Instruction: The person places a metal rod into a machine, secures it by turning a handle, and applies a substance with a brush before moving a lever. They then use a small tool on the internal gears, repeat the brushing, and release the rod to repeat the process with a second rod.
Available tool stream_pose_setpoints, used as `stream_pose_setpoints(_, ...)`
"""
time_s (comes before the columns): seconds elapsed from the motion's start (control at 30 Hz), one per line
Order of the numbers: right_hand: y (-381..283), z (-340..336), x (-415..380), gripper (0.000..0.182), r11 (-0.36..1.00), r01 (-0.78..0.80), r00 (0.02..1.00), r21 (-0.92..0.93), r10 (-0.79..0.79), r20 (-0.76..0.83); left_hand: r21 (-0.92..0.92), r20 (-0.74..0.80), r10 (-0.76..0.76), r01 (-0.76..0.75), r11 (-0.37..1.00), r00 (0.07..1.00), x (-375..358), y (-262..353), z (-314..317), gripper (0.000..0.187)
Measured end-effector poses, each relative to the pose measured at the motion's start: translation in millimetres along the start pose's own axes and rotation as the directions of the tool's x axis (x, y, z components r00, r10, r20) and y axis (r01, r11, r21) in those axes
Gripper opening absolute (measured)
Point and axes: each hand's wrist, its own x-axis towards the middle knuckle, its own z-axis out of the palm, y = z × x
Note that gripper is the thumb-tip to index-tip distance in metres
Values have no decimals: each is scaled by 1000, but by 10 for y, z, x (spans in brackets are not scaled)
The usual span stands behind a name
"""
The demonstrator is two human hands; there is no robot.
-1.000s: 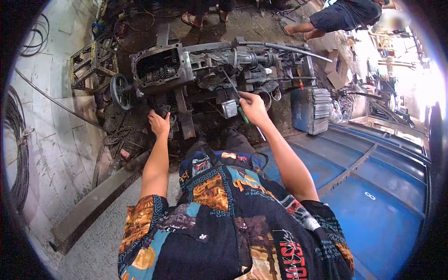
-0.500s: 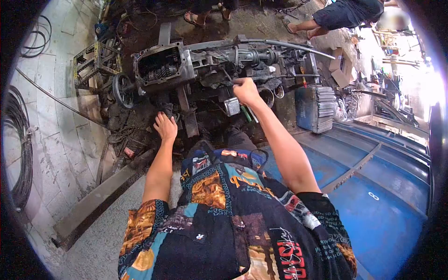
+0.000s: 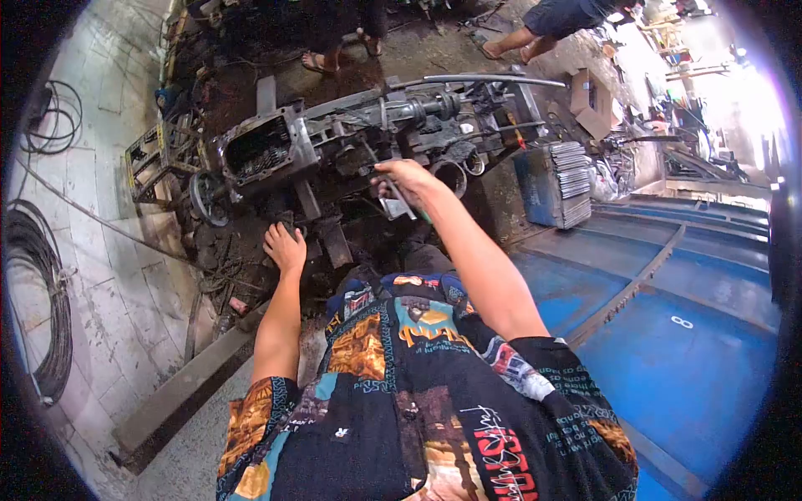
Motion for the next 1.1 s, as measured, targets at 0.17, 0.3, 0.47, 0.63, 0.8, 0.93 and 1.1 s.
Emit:
stream_pose_setpoints(0.17,-67,-24,-211,47,996,-88,993,-29,85,-80,-30,-68,73,-75,997,995,-170,363,-18,46)
stream_pose_setpoints(0.3,-169,-568,-138,53,890,102,978,-445,-171,-118,-122,-101,56,-69,990,993,-358,836,44,40)
stream_pose_setpoints(0.47,-912,-1438,-109,33,485,430,734,-761,-679,-18,-196,-198,28,-68,978,980,-511,1464,131,39)
stream_pose_setpoints(0.63,-1889,-2273,-21,32,30,476,421,-879,-885,198,-292,-244,-98,23,956,965,-715,2223,329,36)
stream_pose_setpoints(0.8,-2493,-3006,389,46,-264,396,359,-880,-837,412,-276,-224,-187,121,953,956,-1033,2925,560,26)
stream_pose_setpoints(0.93,-2619,-3416,719,56,-324,373,453,-869,-754,475,-408,384,-409,549,729,828,-1182,3375,645,39)
stream_pose_setpoints(1.1,-2585,-3467,685,67,-407,310,634,-859,-585,506,-685,646,-462,729,1,608,-1316,3583,1439,59)
